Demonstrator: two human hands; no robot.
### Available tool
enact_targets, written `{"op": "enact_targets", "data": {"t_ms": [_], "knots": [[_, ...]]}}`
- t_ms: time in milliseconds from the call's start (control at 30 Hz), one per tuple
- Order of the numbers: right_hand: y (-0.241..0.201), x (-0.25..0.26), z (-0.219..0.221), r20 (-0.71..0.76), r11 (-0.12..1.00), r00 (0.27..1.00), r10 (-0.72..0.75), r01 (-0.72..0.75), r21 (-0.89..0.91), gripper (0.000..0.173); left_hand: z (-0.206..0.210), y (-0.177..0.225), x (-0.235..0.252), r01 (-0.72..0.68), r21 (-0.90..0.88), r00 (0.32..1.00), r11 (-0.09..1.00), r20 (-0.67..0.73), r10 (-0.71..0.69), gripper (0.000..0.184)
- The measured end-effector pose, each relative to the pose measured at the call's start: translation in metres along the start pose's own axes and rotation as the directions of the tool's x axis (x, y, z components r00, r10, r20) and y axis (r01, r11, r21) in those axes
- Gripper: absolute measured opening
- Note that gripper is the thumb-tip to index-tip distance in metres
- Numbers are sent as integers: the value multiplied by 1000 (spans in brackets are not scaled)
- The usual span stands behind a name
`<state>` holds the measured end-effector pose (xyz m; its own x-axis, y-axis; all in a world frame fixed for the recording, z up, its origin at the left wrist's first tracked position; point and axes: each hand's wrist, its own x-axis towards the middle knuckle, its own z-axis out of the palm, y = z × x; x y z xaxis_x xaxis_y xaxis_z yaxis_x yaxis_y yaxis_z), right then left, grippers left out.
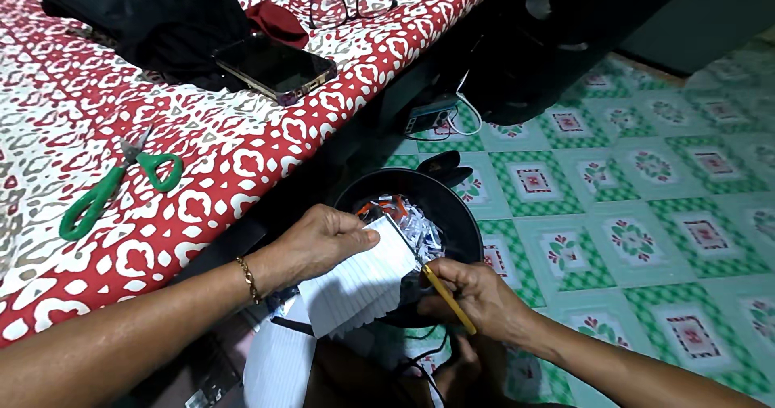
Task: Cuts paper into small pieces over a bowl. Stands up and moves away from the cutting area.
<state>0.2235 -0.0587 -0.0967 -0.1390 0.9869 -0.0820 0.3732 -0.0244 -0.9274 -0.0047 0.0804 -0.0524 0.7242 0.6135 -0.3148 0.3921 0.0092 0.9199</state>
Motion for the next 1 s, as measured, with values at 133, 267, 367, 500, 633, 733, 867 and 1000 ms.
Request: {"op": "enact_targets", "data": {"t_ms": [133, 267, 367, 500, 633, 733, 867, 1000], "knots": [[2, -2, -2, -1, 998, 1000, -12, 12, 59, 20, 0, -1, 0, -13, 33, 1000, 999, 5, 13, 30], [0, -2, -6, 38, 988, 998, 42, -47, 146, 13, 0, 1, 0, -6, 21, 1000, 1000, -11, 7, 26], [-2, -1, -19, 155, 976, 978, 138, -161, 150, 15, 1, 2, 0, -9, -51, 998, 999, -70, 6, 24], [-4, -5, -33, 210, 976, 962, 174, -198, 95, 19, 1, 2, 1, -53, -86, 981, 995, -190, 36, 19], [-5, -8, -34, 237, 974, 955, 179, -207, 98, 21, 2, 2, 2, -52, -80, 964, 995, -263, 30, 18], [-6, -6, -30, 229, 975, 960, 161, -191, 117, 20, 3, 2, 2, -58, -75, 965, 995, -258, 37, 17], [-7, -2, -25, 219, 979, 968, 121, -152, 132, 18, 4, 2, 0, -63, -60, 969, 996, -244, 46, 17], [-6, -1, -22, 212, 980, 972, 105, -137, 142, 17, 5, -1, 1, -98, -68, 970, 993, -228, 80, 16]]}}
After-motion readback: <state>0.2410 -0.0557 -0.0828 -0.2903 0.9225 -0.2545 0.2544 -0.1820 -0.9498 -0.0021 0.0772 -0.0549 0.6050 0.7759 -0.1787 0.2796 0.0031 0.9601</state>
